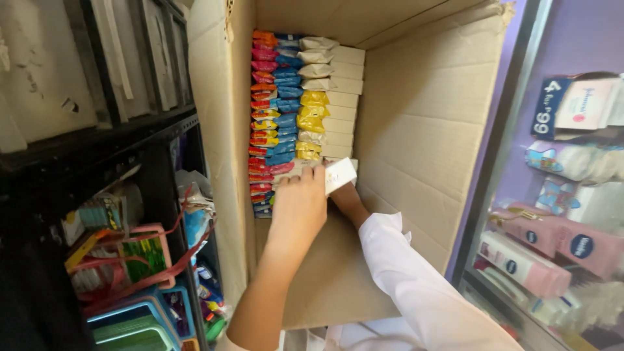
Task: Organizing soap boxes and other retail products from a shipping box onto store shelves.
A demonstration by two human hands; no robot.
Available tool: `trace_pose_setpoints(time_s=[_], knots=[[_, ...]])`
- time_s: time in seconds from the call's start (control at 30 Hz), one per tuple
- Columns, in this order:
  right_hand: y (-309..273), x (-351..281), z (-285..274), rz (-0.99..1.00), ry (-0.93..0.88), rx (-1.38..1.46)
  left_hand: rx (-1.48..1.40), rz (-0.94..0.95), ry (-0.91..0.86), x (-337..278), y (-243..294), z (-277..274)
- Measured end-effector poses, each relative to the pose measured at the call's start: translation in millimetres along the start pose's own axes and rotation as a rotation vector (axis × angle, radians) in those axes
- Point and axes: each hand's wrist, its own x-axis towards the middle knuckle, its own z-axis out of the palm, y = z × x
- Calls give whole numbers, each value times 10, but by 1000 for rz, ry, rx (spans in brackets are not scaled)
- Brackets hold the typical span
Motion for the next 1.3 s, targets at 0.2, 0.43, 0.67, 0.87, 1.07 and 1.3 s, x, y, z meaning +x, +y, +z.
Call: trace_pose_setpoints(time_s=[0.2, 0.43, 0.67, 0.87, 1.07, 1.3], knots=[[314, -9, 272, -107, 17, -632, -11, 0, -102, -127, 6, 114], [-38, 85, -406, -194, -33, -638, 190, 68, -73, 21, -49, 45], [-1059, 217, -1681, -14, -66, -429, 180, 35, -95, -26, -178, 547], [-2167, -170, -2014, -168, -88, -71, 85, 150, -109, -23, -126, 674], [-1105, -251, -1143, 24, -272, -446, 26, 93, 89, 84, 65, -13], [3, -277, 67, -27, -473, -842, -136, 131, 308, 118, 151, -233]])
